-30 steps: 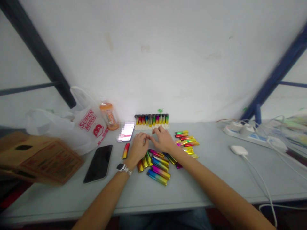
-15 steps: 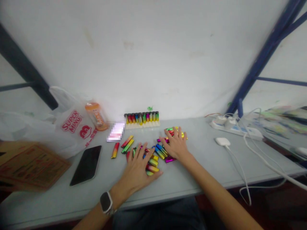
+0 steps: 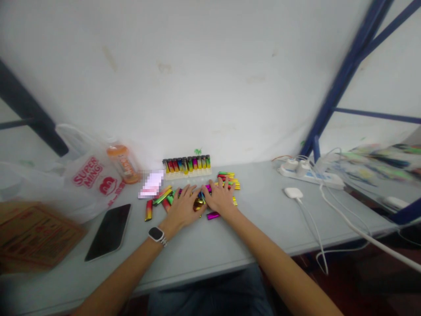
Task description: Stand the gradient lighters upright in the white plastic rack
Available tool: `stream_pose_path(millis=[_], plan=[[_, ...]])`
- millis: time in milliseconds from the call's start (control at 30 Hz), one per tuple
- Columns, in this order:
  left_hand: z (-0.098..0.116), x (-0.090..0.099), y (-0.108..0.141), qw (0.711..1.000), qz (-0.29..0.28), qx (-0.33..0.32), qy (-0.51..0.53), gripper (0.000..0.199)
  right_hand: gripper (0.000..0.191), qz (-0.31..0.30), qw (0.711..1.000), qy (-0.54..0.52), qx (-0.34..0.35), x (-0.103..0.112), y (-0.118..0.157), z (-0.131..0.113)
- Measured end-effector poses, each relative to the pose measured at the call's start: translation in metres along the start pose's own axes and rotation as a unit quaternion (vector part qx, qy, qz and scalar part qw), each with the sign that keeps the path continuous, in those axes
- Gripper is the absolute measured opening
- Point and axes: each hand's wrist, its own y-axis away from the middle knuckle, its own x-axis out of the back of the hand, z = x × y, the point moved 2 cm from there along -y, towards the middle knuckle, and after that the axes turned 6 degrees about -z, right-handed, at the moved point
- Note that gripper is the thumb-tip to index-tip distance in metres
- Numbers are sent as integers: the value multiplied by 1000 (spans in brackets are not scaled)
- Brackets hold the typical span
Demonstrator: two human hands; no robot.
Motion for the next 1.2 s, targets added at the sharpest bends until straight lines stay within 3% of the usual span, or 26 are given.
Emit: stream_pose_path(millis=[133, 233, 367, 633, 900, 1067, 1200], plan=[[27, -1, 7, 998, 9, -54, 16, 78, 66, 11, 1000, -18, -22, 14, -22, 16], [50, -12, 4, 996, -7, -85, 20, 93, 63, -23, 999, -14, -37, 23, -41, 36], [60, -25, -10, 998, -4, -59, 25, 81, 54, -70, 997, -15, 10, 23, -50, 50], [25, -16, -6, 999, 17, -47, 9, 68, 54, -52, 992, -40, 107, 7, -31, 22], [-3, -12, -6, 999, 43, -2, 4, 69, 45, -12, 986, -126, 106, -9, -50, -19], [-9, -6, -10, 999, 51, 6, 12, 65, 36, 62, 961, -246, 106, 3, -56, -11], [-7, -3, -11, 999, 52, -6, 8, 60, 29, 98, 969, -204, 102, 14, -31, 9]])
